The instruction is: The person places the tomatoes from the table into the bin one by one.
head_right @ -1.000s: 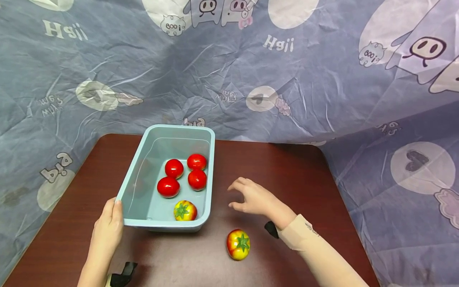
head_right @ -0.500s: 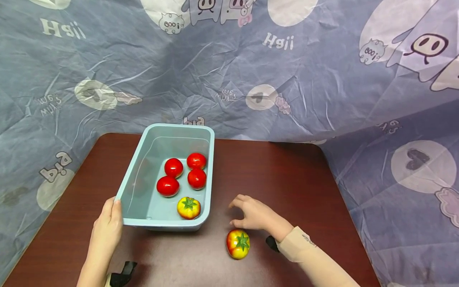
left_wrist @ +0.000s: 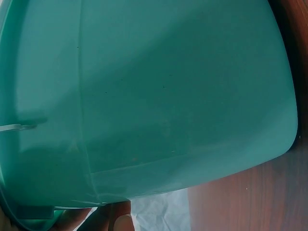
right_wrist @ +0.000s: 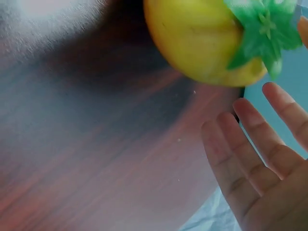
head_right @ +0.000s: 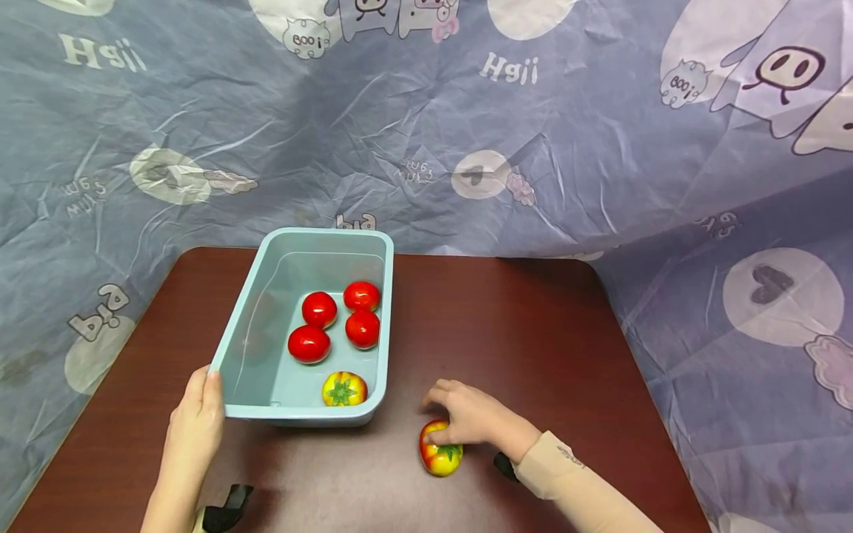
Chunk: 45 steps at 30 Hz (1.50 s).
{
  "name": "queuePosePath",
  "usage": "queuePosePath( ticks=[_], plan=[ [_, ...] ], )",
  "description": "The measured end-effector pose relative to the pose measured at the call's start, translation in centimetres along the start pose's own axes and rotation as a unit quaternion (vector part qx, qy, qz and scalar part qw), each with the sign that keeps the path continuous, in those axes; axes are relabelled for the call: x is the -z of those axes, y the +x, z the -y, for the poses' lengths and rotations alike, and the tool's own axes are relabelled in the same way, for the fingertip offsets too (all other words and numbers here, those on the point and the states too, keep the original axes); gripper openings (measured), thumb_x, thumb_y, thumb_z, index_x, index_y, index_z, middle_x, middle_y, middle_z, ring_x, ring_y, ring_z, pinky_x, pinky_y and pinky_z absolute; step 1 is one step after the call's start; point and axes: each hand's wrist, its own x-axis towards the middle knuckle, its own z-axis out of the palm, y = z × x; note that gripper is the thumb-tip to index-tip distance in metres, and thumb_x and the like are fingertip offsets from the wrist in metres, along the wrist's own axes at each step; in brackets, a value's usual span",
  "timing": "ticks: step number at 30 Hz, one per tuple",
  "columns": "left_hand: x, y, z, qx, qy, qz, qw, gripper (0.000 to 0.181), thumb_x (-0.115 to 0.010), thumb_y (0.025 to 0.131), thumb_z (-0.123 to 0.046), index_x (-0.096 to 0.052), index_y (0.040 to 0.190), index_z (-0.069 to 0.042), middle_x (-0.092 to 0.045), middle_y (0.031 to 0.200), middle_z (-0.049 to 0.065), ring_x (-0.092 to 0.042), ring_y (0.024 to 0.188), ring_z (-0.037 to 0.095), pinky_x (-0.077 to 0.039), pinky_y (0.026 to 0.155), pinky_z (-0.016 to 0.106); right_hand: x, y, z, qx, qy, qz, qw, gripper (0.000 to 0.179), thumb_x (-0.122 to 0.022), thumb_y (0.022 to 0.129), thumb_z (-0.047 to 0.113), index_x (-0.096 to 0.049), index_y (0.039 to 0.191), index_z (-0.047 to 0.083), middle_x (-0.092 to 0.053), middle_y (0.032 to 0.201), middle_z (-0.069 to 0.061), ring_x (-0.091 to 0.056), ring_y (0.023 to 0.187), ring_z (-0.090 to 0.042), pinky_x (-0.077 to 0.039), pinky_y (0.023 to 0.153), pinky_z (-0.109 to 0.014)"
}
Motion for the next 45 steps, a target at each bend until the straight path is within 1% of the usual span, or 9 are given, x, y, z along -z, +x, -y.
queuePosePath(
  ticks=[9,16,24,34,37,40,42,45],
  plan=[
    [0.1,0.0,-0.1,0.003,-0.001,-0.003,1.0,0.047,-0.026,0.107,-0.034,-0.042,0.141,-0.007,-0.054,0.131,0.033,-0.052,0.115,0.054,-0.036,0.089,0.067,-0.9,-0.2,0.2,0.001,-0.006,0.019,0.9998,0.043,-0.077,0.077,0.037,-0.068,0.113,0.016,-0.062,0.107,0.005,-0.056,0.097,-0.01,-0.051,0.084,-0.03],
    [0.0,-0.1,-0.1,0.003,-0.002,-0.005,1.0,0.047,-0.027,0.107,-0.034,-0.042,0.141,-0.007,-0.054,0.132,0.033,-0.051,0.117,0.055,-0.036,0.09,0.067,-1.4,-0.6,0.9,-0.002,-0.009,0.039,0.9992,0.059,-0.082,0.07,0.048,-0.066,0.117,0.017,-0.058,0.105,0.007,-0.054,0.095,-0.01,-0.05,0.077,-0.024],
    [0.0,0.0,0.0,0.005,0.0,-0.001,1.0,0.047,-0.026,0.107,-0.035,-0.041,0.142,-0.006,-0.053,0.132,0.033,-0.051,0.117,0.055,-0.036,0.09,0.068,-2.0,-0.9,1.3,-0.004,-0.011,0.054,0.9985,0.07,-0.088,0.066,0.044,-0.061,0.124,0.017,-0.056,0.107,0.007,-0.054,0.095,-0.01,-0.051,0.078,-0.025],
    [-0.1,0.0,0.1,0.005,0.003,-0.002,1.0,0.047,-0.026,0.107,-0.034,-0.041,0.141,-0.007,-0.054,0.131,0.033,-0.051,0.116,0.055,-0.037,0.088,0.068,-2.3,-1.0,1.5,-0.006,-0.011,0.065,0.9978,0.072,-0.088,0.066,0.043,-0.059,0.126,0.016,-0.056,0.111,0.006,-0.056,0.098,-0.012,-0.052,0.082,-0.027],
    [-0.1,-0.1,0.1,0.005,0.001,-0.001,1.0,0.047,-0.026,0.107,-0.034,-0.041,0.141,-0.007,-0.054,0.131,0.033,-0.052,0.116,0.055,-0.037,0.088,0.068,-2.2,-1.0,1.4,-0.004,-0.01,0.062,0.998,0.071,-0.088,0.066,0.042,-0.06,0.126,0.016,-0.057,0.11,0.006,-0.055,0.097,-0.011,-0.051,0.082,-0.027],
    [0.0,-0.1,0.1,0.003,0.001,-0.003,1.0,0.046,-0.027,0.107,-0.034,-0.042,0.141,-0.006,-0.055,0.131,0.033,-0.052,0.116,0.055,-0.037,0.088,0.067,-1.8,-0.9,1.2,-0.005,-0.012,0.044,0.9989,0.068,-0.087,0.067,0.041,-0.06,0.125,0.016,-0.057,0.108,0.007,-0.054,0.095,-0.01,-0.051,0.081,-0.027],
    [0.0,-0.1,0.1,0.001,0.001,-0.004,1.0,0.046,-0.027,0.107,-0.033,-0.042,0.141,-0.006,-0.055,0.131,0.033,-0.052,0.115,0.055,-0.037,0.088,0.067,-1.2,-0.7,1.0,-0.005,-0.016,0.027,0.9995,0.067,-0.087,0.068,0.04,-0.06,0.125,0.016,-0.056,0.106,0.007,-0.054,0.094,-0.01,-0.051,0.08,-0.028],
    [0.0,-0.1,0.1,-0.002,0.0,-0.006,1.0,0.046,-0.027,0.107,-0.033,-0.042,0.14,-0.006,-0.055,0.13,0.033,-0.052,0.115,0.055,-0.037,0.088,0.067,0.3,-0.4,1.0,-0.004,-0.026,-0.001,0.9996,0.066,-0.086,0.069,0.038,-0.059,0.125,0.015,-0.057,0.107,0.007,-0.055,0.093,-0.01,-0.051,0.079,-0.029]
  ],
)
